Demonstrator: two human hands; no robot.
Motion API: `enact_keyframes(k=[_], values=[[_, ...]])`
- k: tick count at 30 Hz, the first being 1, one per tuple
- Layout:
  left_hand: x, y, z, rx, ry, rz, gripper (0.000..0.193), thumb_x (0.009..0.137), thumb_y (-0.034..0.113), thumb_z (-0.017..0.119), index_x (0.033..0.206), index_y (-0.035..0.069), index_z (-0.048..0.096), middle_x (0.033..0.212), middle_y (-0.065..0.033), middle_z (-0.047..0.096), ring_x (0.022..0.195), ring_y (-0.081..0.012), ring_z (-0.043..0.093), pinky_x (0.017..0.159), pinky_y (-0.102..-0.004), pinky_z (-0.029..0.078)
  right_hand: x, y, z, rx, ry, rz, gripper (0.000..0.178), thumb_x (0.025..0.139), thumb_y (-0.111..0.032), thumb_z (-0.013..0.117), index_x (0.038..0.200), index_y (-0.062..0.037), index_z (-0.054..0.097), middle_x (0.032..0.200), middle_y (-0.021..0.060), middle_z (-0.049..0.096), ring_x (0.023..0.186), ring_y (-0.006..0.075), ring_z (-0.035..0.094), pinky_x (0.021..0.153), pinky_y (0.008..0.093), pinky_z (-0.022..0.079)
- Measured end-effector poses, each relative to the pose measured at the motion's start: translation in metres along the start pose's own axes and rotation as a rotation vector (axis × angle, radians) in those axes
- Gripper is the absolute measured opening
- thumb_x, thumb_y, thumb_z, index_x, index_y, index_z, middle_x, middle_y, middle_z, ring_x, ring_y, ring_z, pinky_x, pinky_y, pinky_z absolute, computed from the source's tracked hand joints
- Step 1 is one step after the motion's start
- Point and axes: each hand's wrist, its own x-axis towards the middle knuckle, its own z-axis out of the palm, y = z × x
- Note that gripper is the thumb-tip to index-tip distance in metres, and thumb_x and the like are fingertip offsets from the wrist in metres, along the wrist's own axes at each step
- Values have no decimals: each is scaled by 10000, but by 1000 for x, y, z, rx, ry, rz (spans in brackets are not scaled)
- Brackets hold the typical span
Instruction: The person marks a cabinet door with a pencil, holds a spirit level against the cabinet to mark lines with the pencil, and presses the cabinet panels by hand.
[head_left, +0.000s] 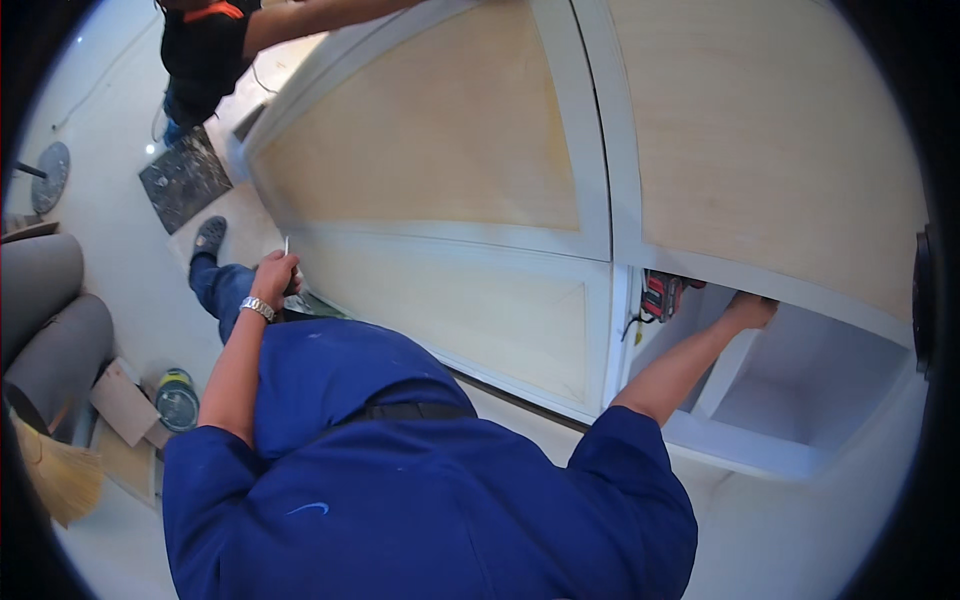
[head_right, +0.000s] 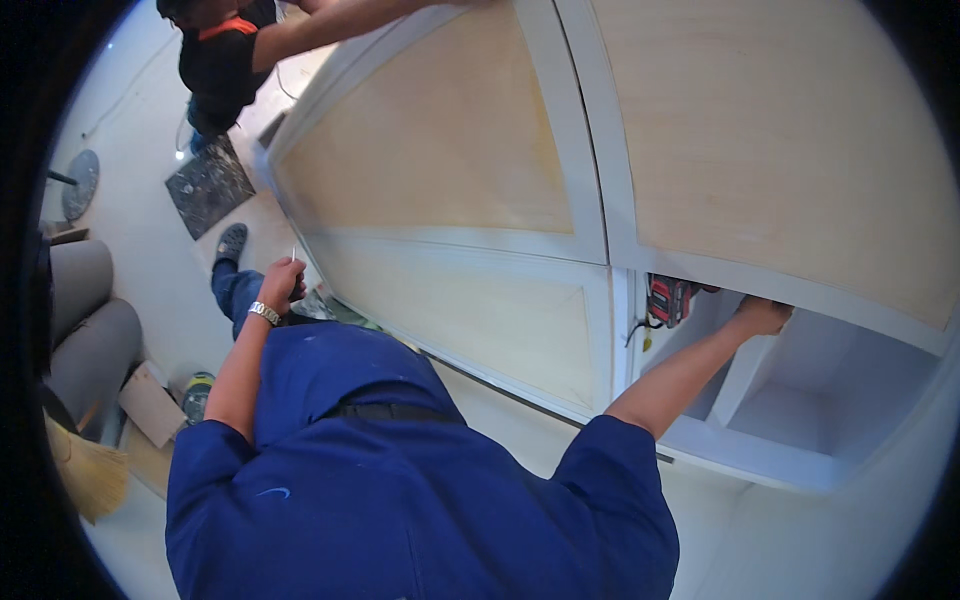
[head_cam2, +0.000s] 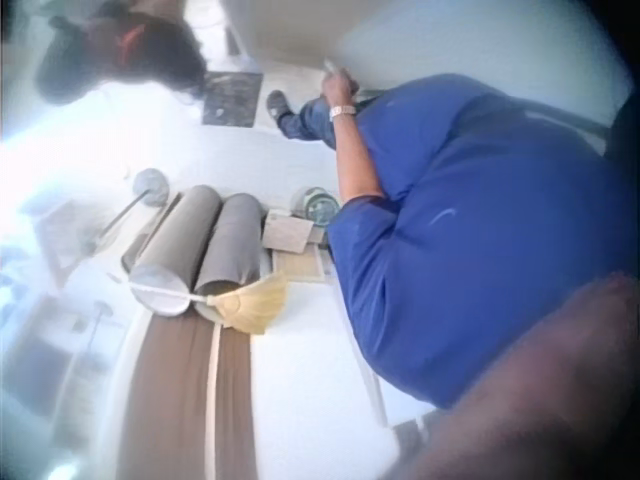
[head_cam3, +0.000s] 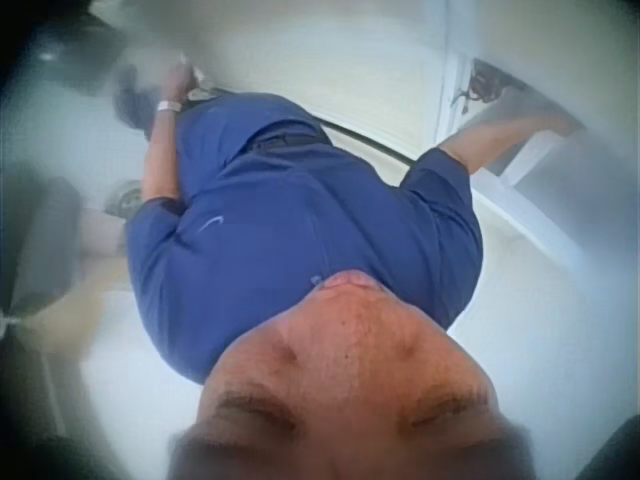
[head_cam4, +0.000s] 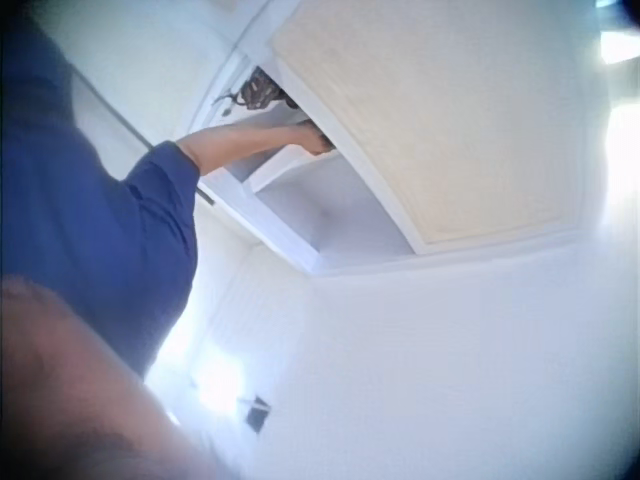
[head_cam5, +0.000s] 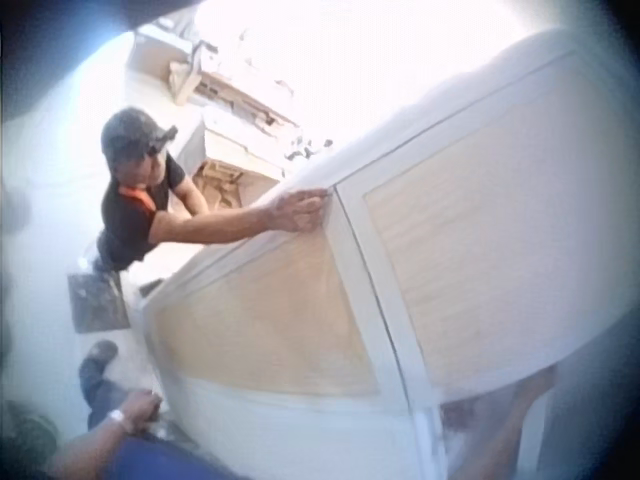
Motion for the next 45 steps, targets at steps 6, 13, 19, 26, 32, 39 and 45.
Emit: enact_keyframes(k=[6,13,19,26,32,39,45], values=[[17,-33,-26,173,34,-78,94,847,112,543,807,32,513,596,-52,495,453,-157,498,415,-294,437,0,-3,8,136,29,34,573,775,-454,657,997,74,653,976,228,675,886,340,650,764,433,513],[21,-40,-28,256,36,-52,105,849,126,545,817,31,513,604,-72,530,470,-188,537,436,-331,455,6,21,8,445,-52,19,525,812,-302,678,1061,152,595,1065,232,647,933,281,622,832,386,497],[18,-24,-31,253,76,-50,127,854,126,549,843,1,527,635,-59,524,487,-158,541,424,-304,471,1,-15,-22,501,32,300,401,858,-204,572,1125,94,599,1154,177,623,1019,266,580,908,343,447],[26,-6,-23,224,59,-71,133,852,121,534,854,-12,533,641,-67,532,491,-160,547,413,-301,468,-20,-166,-78,603,134,-21,156,890,-90,535,937,23,632,913,77,607,869,176,569,806,303,459],[39,-8,-23,316,58,-66,131,862,124,548,819,3,522,603,-89,536,470,-202,545,422,-342,469,-74,-344,42,715,-623,-749,129,812,-4,666,940,-18,669,879,115,653,797,258,624,706,307,491],[33,4,-31,295,91,-71,185,872,156,537,870,-29,550,646,-88,566,498,-171,571,441,-317,496,-62,-432,138,575,-389,-1072,153,784,-62,662,937,-70,669,903,68,659,856,286,608,736,395,477],[39,10,-37,281,80,-41,179,875,150,534,858,-28,547,643,-86,562,492,-170,565,436,-315,487,-63,-463,168,423,-397,-1242,233,768,-85,676,998,-114,656,958,57,672,926,274,610,844,403,434]])
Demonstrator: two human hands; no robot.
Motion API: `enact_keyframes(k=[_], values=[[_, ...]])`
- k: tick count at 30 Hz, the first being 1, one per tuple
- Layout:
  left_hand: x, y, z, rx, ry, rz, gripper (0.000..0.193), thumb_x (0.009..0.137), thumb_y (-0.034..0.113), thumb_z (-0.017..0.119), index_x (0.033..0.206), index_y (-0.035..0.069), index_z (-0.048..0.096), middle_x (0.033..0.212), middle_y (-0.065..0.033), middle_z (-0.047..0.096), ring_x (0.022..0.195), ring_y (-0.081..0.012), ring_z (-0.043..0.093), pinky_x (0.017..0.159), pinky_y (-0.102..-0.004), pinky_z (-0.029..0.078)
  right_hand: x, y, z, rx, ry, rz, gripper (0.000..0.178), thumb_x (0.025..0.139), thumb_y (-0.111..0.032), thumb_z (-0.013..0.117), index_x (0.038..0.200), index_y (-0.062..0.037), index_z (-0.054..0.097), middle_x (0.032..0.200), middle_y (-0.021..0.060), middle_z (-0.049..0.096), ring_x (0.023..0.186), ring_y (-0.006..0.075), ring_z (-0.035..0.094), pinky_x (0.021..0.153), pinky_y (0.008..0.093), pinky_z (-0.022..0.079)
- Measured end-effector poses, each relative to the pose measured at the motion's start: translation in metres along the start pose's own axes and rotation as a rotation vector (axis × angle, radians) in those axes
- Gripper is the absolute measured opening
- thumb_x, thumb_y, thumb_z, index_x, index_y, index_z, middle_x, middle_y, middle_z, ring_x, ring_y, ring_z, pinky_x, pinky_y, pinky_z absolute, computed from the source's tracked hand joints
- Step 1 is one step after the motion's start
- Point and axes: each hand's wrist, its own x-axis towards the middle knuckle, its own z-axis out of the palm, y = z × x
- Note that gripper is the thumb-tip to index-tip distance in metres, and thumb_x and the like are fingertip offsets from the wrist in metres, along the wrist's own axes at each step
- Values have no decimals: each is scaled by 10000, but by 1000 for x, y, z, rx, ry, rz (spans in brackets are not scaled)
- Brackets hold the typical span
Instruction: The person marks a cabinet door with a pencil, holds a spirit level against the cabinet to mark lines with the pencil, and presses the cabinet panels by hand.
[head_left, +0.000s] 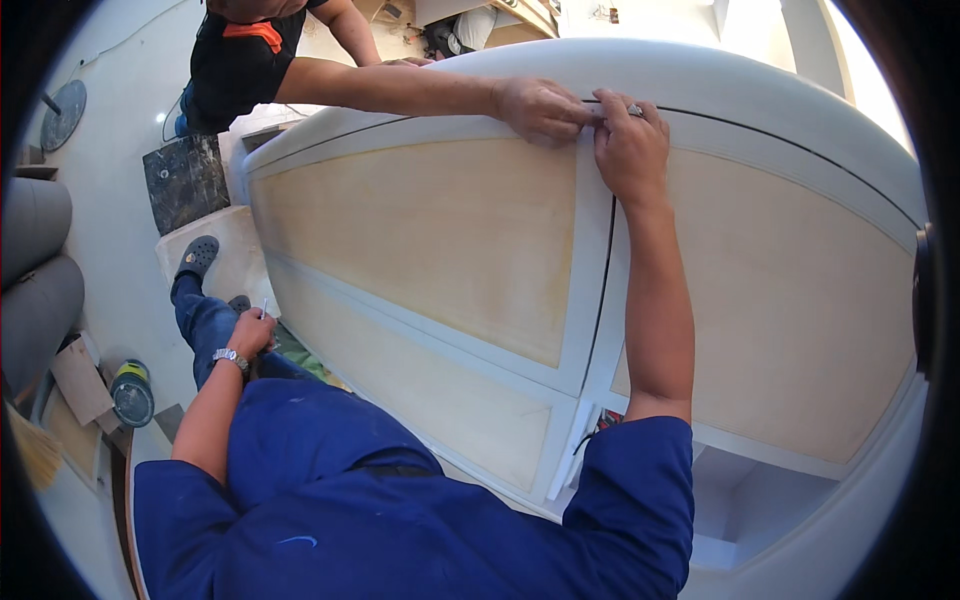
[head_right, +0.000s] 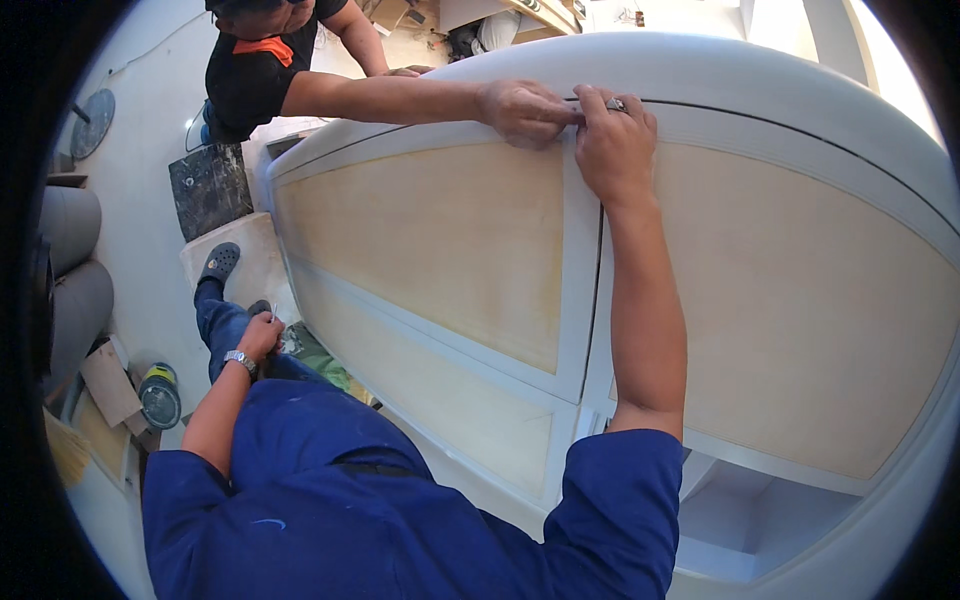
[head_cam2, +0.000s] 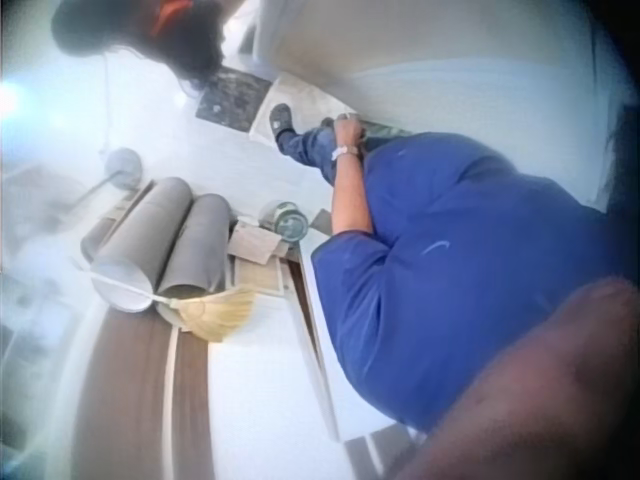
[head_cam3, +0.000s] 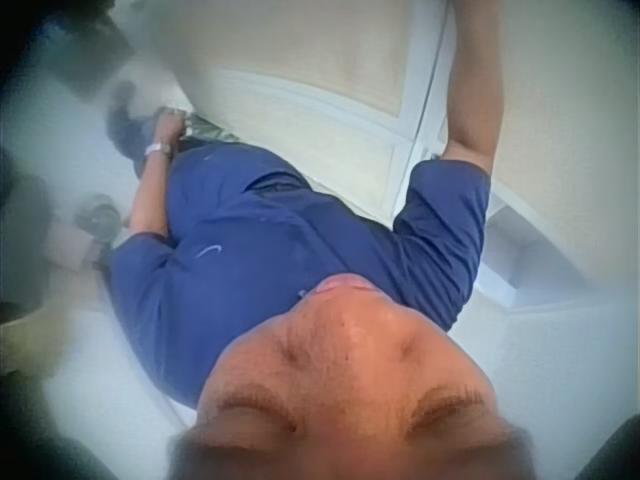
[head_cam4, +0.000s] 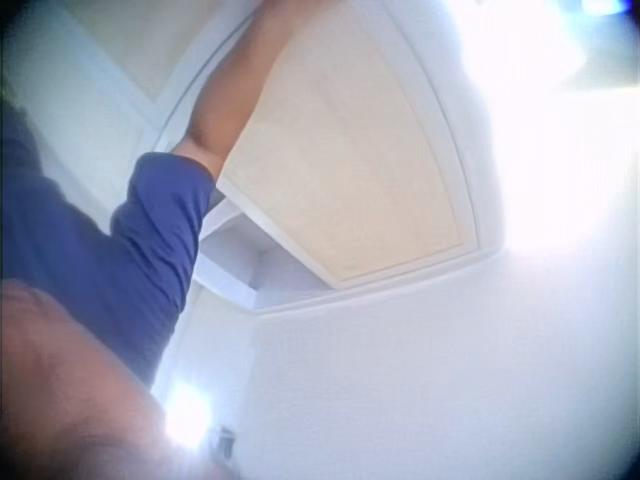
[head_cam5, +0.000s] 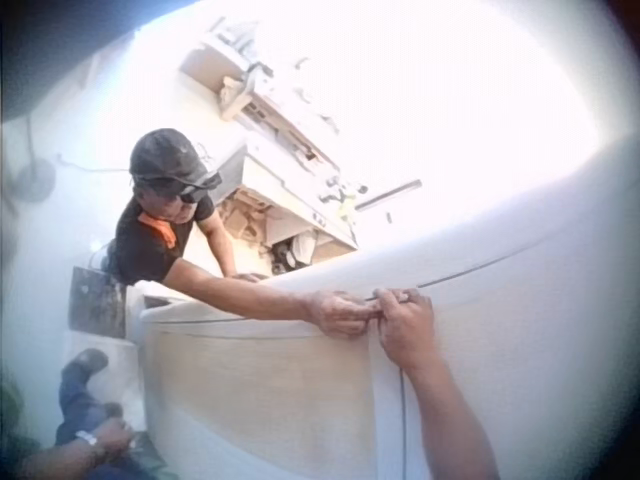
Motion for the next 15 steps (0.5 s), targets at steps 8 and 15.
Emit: enact_keyframes(k=[8,15], values=[[-8,12,-12,-64,-5,-39,137,872,134,535,845,0,534,647,-72,545,501,-161,546,439,-302,476,14,-21,-19,360,-517,130,257,779,-95,674,1032,-111,630,954,96,681,917,302,622,777,411,479],[-15,26,-17,-51,-21,-45,134,868,137,549,834,9,530,661,-58,535,512,-149,543,451,-299,476,-15,-47,-9,1058,-726,284,389,803,89,510,1178,4,574,995,115,651,912,170,632,814,286,502]])
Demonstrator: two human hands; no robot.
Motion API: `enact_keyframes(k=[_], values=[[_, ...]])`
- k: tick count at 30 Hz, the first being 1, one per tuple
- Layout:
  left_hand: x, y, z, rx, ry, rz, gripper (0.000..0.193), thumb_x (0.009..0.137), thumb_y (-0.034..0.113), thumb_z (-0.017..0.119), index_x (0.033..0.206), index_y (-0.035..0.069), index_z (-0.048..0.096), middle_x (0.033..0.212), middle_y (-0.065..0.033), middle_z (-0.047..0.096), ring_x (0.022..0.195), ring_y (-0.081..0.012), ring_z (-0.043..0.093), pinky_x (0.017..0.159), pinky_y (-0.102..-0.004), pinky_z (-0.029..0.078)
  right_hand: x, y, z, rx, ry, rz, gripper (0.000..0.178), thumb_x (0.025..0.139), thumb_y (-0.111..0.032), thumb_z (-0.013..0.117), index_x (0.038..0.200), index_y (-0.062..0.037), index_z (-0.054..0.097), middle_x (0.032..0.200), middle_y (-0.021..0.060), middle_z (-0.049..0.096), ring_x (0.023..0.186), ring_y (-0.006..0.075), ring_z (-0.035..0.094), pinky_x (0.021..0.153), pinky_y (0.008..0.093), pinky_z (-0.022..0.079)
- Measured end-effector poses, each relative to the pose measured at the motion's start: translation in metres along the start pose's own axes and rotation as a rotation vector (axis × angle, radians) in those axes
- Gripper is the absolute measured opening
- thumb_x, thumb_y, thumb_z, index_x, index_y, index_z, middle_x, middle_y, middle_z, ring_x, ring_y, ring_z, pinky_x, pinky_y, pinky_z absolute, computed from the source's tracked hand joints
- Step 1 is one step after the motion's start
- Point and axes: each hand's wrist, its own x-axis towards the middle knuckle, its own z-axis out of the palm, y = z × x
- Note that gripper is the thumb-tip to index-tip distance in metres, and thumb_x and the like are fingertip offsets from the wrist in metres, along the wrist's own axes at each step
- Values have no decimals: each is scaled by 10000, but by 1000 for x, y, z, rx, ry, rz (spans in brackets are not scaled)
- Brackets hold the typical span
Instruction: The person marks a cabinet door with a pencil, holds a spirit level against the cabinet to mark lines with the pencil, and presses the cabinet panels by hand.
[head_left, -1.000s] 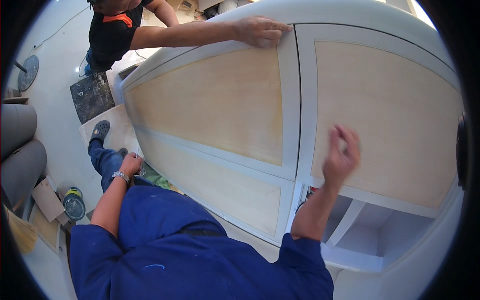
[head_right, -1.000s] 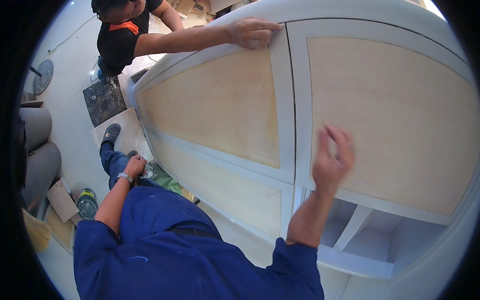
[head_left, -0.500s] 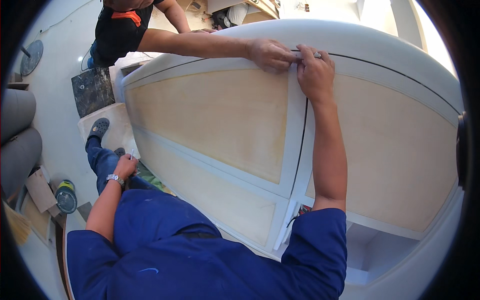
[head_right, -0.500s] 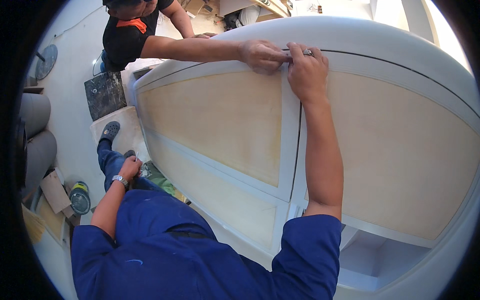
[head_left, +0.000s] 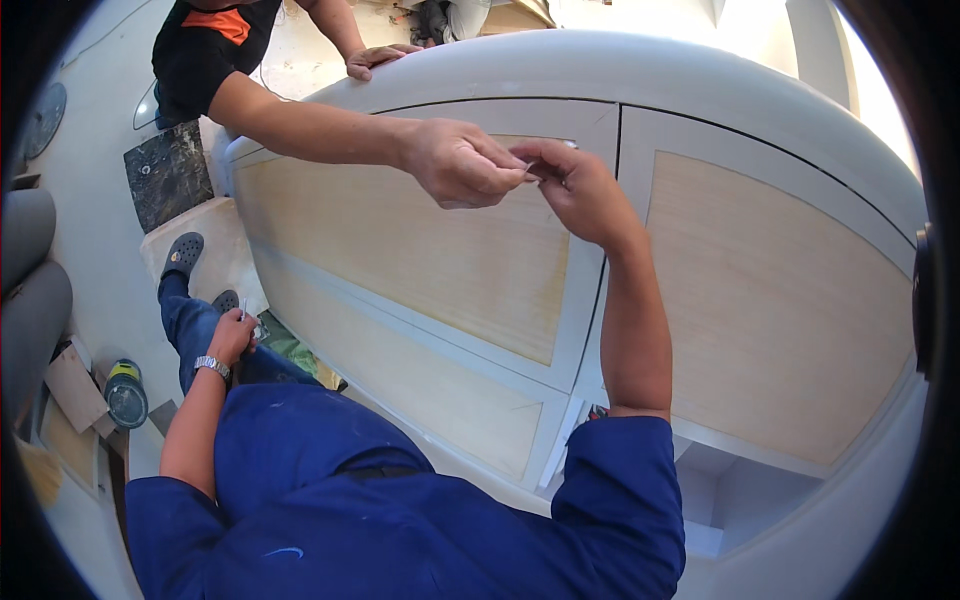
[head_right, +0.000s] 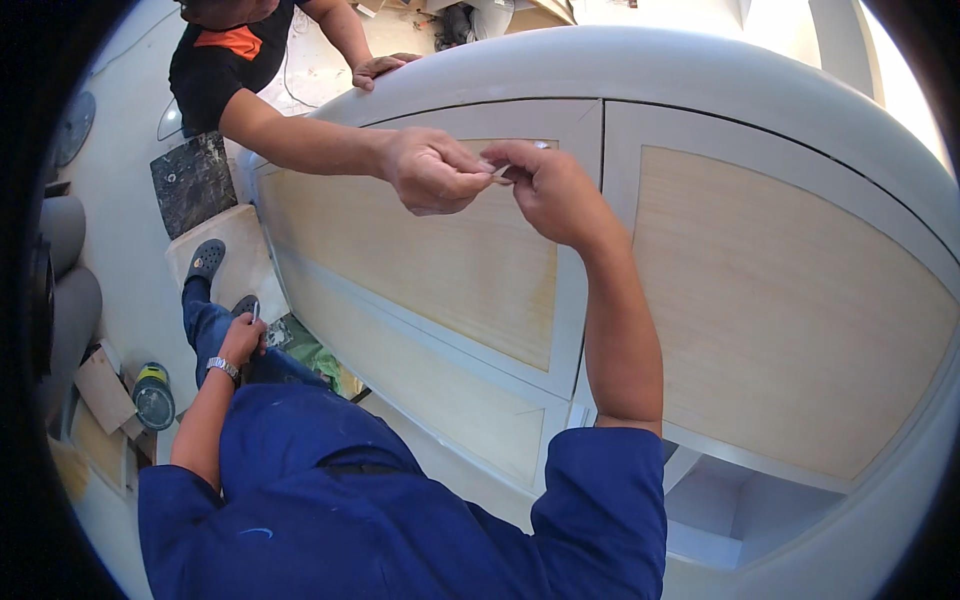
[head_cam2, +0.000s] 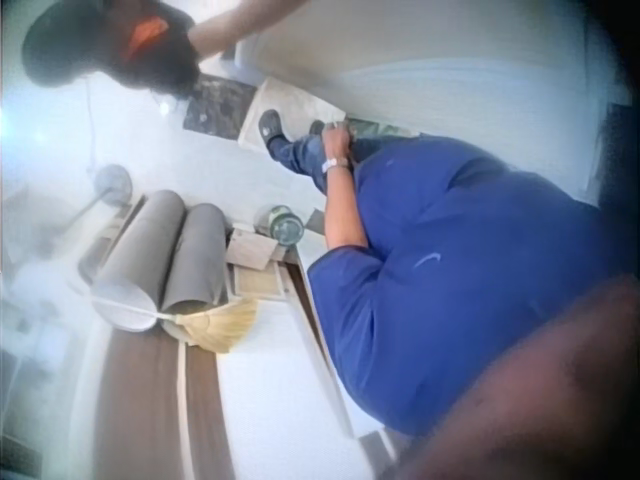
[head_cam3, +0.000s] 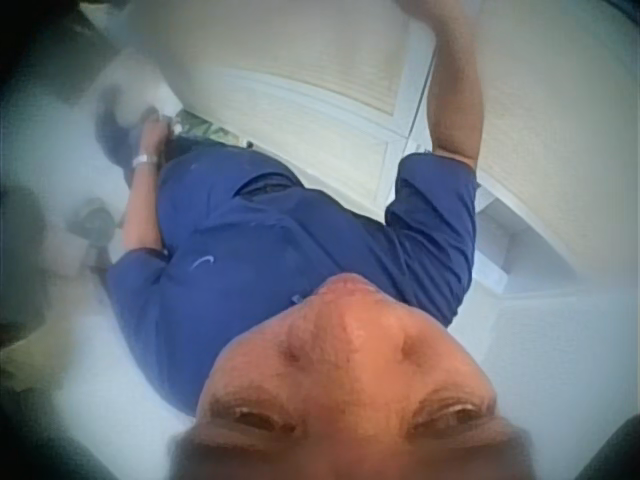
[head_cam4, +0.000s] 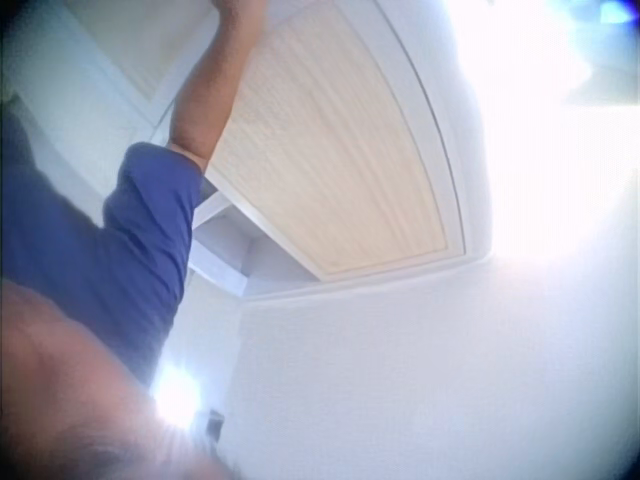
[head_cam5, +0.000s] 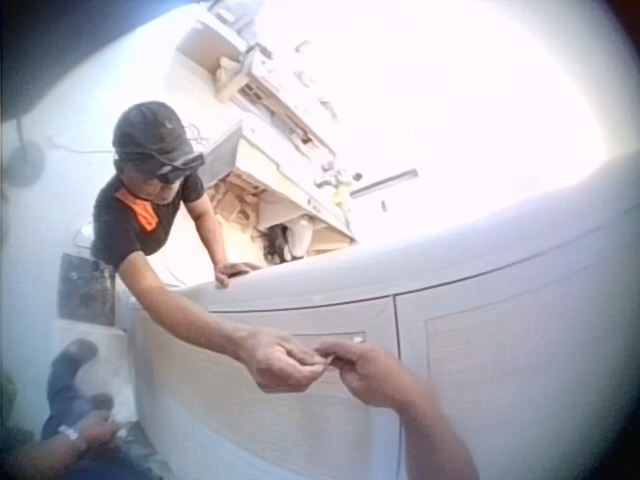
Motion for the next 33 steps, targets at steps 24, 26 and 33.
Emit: enact_keyframes(k=[24,26,33], values=[[17,-20,-1,-119,-59,-12,103,886,167,535,874,66,545,689,-20,518,565,-122,523,518,-268,483,-30,-32,-6,-520,20,170,240,949,-110,494,1141,-9,595,916,148,678,812,245,630,759,343,511],[18,-24,-4,-130,-56,-16,111,885,176,546,875,66,547,689,-17,515,569,-119,526,517,-268,483,-42,-32,-20,-464,44,336,258,959,-112,471,1169,-13,583,971,160,675,864,259,634,789,363,509],[21,-15,5,-136,-63,-30,122,888,185,554,883,63,551,691,-16,520,571,-116,531,511,-269,481,-87,13,-69,-78,419,78,191,960,-178,540,1077,-34,588,1001,98,692,843,148,651,750,259,472]])
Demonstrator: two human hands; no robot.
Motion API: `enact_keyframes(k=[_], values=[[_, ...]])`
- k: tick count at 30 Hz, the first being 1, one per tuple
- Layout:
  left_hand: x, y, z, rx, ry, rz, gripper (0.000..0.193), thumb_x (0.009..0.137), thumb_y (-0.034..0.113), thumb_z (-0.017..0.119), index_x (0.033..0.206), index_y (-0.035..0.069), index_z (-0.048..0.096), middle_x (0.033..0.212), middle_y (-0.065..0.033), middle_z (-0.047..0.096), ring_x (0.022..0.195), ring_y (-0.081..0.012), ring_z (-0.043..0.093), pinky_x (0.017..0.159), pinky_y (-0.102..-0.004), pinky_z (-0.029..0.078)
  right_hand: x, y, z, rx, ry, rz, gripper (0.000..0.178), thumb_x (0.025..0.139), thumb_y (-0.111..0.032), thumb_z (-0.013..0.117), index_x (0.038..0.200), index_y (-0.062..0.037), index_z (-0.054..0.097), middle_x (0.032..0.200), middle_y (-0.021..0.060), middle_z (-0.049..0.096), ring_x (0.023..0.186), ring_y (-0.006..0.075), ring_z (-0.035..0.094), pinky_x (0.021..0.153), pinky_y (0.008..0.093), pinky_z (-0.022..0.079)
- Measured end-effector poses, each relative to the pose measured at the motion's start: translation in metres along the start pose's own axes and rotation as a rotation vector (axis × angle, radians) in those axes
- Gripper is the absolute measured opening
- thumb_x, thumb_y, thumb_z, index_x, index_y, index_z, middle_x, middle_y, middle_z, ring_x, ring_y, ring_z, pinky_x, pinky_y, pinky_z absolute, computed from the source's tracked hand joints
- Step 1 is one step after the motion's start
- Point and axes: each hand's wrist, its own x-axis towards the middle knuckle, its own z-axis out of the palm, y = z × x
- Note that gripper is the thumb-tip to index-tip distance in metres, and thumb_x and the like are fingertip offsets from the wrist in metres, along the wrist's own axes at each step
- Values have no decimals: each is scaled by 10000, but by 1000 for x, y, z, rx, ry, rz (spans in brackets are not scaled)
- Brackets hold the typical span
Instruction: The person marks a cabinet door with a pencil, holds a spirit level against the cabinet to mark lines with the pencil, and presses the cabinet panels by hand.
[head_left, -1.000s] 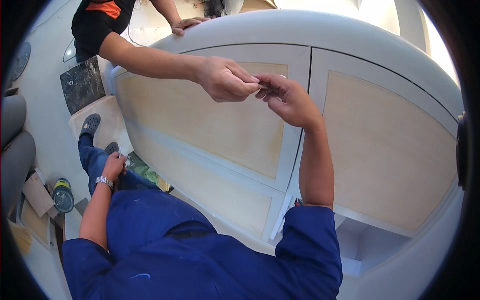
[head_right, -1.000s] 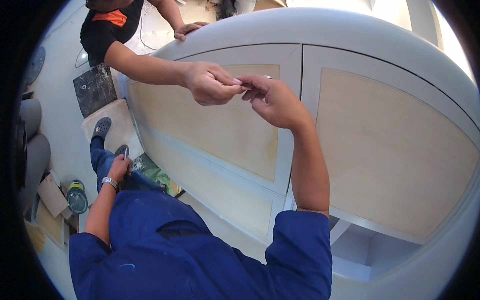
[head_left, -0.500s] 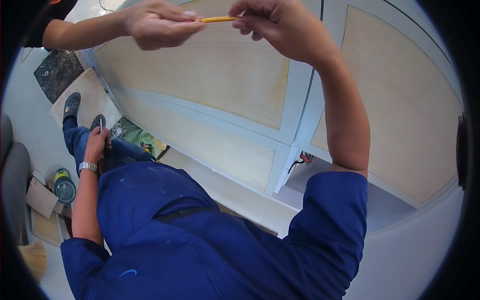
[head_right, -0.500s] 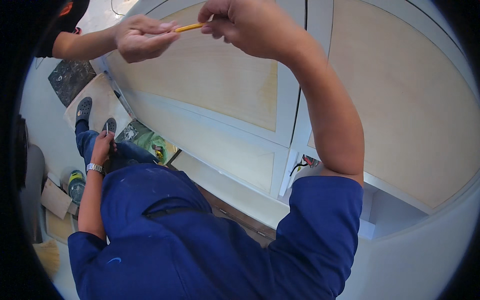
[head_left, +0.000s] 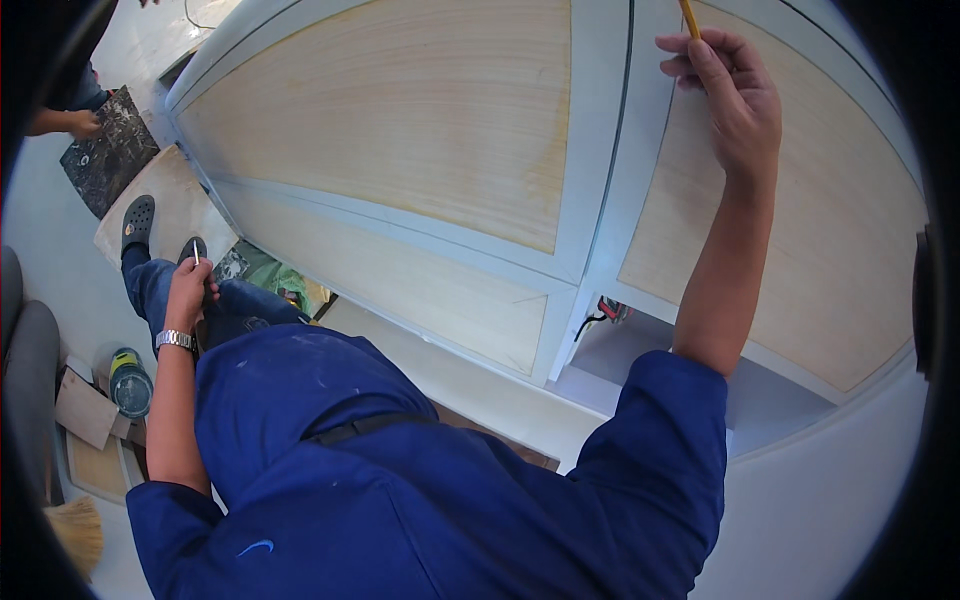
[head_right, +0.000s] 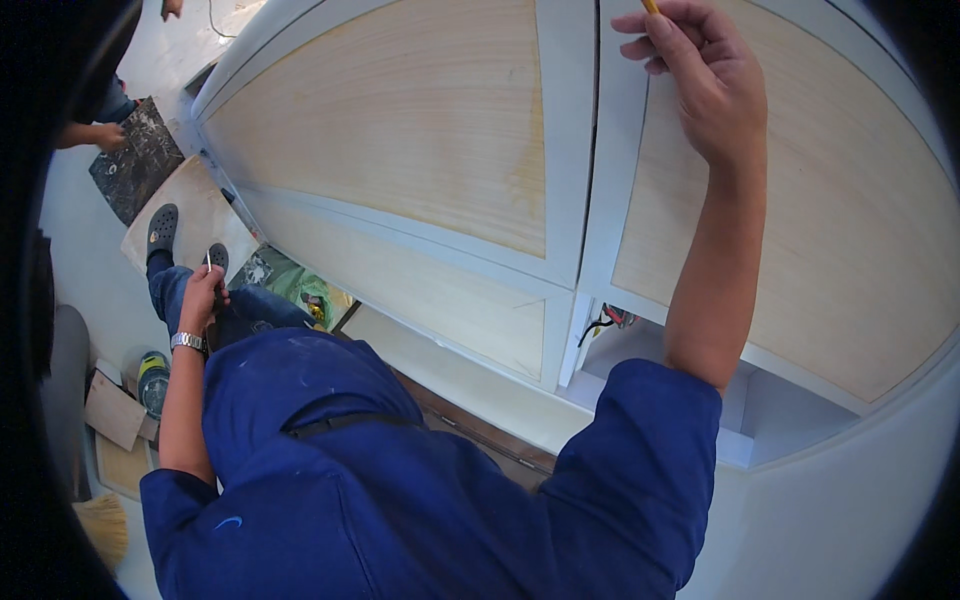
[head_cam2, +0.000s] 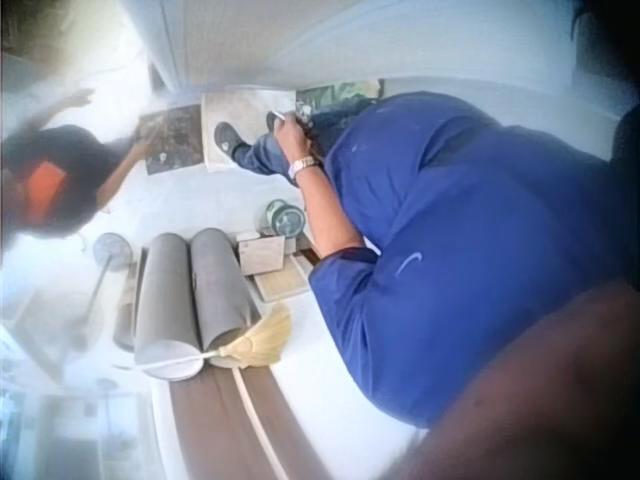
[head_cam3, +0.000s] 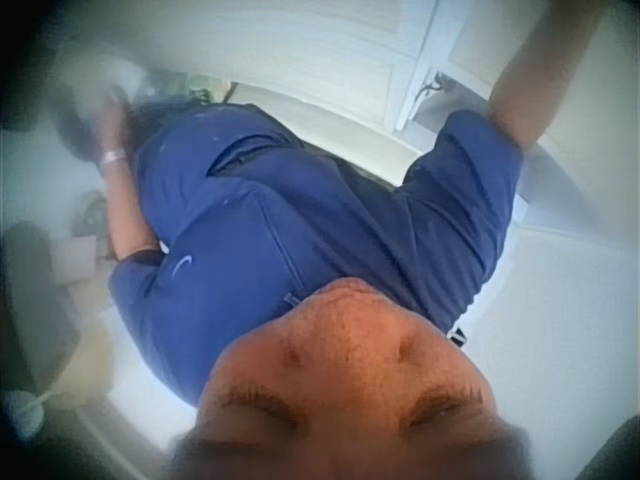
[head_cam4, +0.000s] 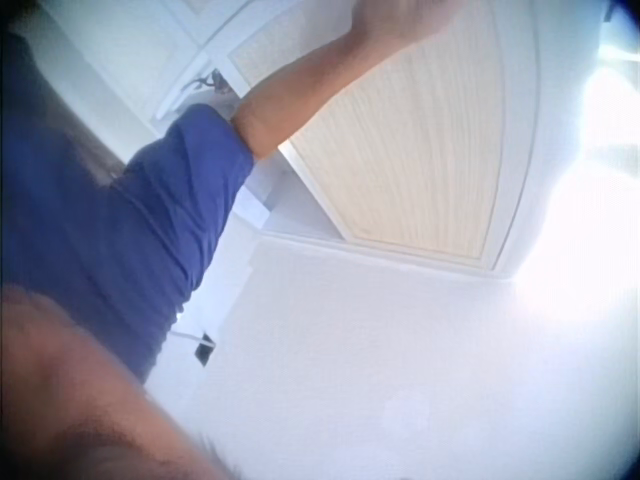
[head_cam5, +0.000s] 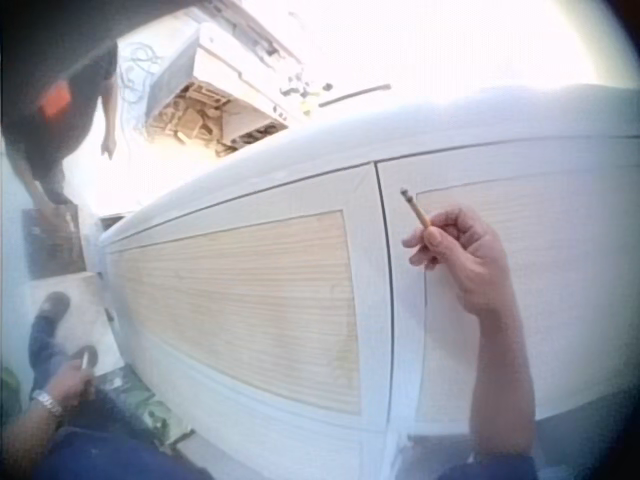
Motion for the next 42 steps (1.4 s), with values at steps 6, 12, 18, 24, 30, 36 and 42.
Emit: enact_keyframes(k=[6,12,18,24,30,36,42], values=[[-3,-1,-7,-30,-3,27,136,890,182,549,829,62,532,667,-23,516,541,-126,525,484,-273,476,2,-4,5,235,77,23,283,956,-154,530,1165,29,588,893,73,666,840,149,623,741,272,480],[-6,3,-4,-64,34,31,109,886,148,520,820,61,528,649,-20,504,527,-127,518,471,-278,479,9,-12,2,403,28,177,239,972,-158,499,1097,28,580,921,90,668,891,159,626,781,284,476],[-9,7,-6,-118,76,2,95,882,144,518,830,65,530,649,-17,503,530,-122,513,473,-274,479,30,-21,4,244,70,65,129,898,-111,628,975,-7,623,824,25,617,766,104,568,729,231,451],[-6,4,-8,-141,67,-9,78,880,138,519,837,73,523,658,-13,492,525,-122,506,472,-274,477,55,-35,-2,77,129,97,95,853,-62,647,919,3,628,811,3,599,743,69,540,675,202,438],[-5,3,-12,-180,65,-18,83,878,144,523,838,72,520,659,-22,489,525,-129,505,462,-275,465,75,-36,-7,-317,39,-127,61,804,-20,650,865,-25,654,788,36,662,768,97,602,775,243,462],[-8,5,-12,-170,75,-40,87,885,145,506,841,71,518,663,-27,494,532,-132,511,465,-280,466,89,-39,-11,-727,-49,-426,105,787,-35,676,888,-63,681,757,72,685,757,244,627,907,348,436],[-5,1,-15,-176,71,-37,91,885,149,505,842,70,519,663,-26,496,537,-128,514,473,-280,476,93,-33,-8,-773,-48,-515,90,799,-52,679,887,-75,684,789,41,682,773,233,616,875,335,442]])
